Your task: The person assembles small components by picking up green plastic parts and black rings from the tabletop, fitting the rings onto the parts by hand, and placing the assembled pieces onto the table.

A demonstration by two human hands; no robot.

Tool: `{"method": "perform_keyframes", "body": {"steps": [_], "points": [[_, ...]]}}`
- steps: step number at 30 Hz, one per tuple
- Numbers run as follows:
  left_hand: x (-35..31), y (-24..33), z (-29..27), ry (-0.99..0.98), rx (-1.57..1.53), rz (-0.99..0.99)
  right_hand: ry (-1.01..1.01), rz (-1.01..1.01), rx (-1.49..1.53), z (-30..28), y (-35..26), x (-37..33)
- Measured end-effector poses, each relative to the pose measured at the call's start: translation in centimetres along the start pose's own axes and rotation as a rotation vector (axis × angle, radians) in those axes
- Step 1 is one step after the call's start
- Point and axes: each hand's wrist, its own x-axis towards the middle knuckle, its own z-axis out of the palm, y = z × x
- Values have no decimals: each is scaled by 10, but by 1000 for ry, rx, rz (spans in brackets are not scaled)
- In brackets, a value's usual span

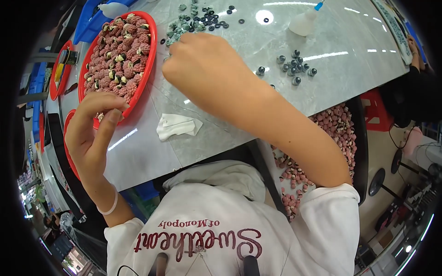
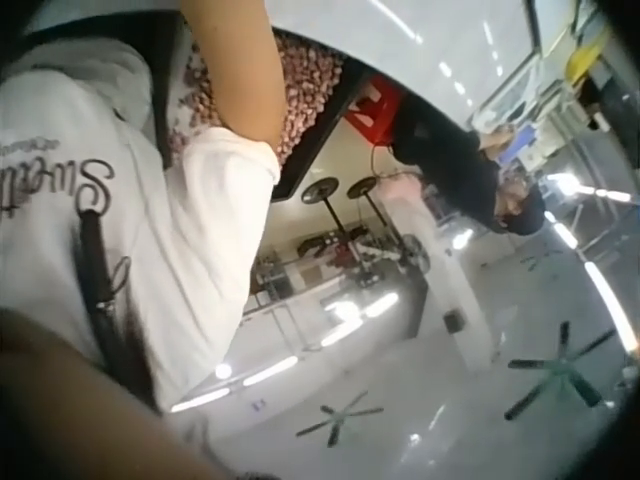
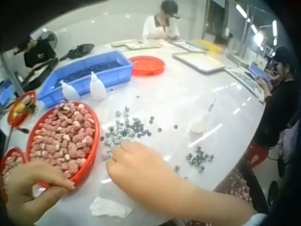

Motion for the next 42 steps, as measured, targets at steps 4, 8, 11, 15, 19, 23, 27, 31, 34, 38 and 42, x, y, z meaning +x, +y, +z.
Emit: {"method": "perform_keyframes", "body": {"steps": [4, 8, 11, 15, 19, 23, 27, 31, 34, 38, 42], "points": [[13, 4, -7, -79, -29, -105, 95, 41, 354, -19, 4, -6], [66, -7, 27, -177, 30, 40, 482, 514, 1072, -63, 23, -68], [102, -15, 54, -294, 335, 265, 566, 550, 1222, -60, 29, -116], [113, -19, 72, -271, 730, 685, 679, 707, 1300, -62, 13, -153], [116, -14, 92, -357, 904, 658, 694, 815, 1399, -57, -2, -155], [114, -1, 90, -375, 850, 469, 677, 709, 1408, -48, -6, -132], [76, 28, 67, -283, 8, 128, 661, 650, 1505, -54, -12, -115], [21, 34, 65, -254, -427, 129, 580, 502, 1499, -45, -28, -89], [-4, 31, 69, -98, -523, 88, 491, 488, 1584, -42, -43, -79], [-19, 26, 75, 61, -403, 167, 511, 441, 1605, -34, -55, -74], [-21, 20, 72, 136, -172, 365, 480, 468, 1623, -35, -63, -74]]}}
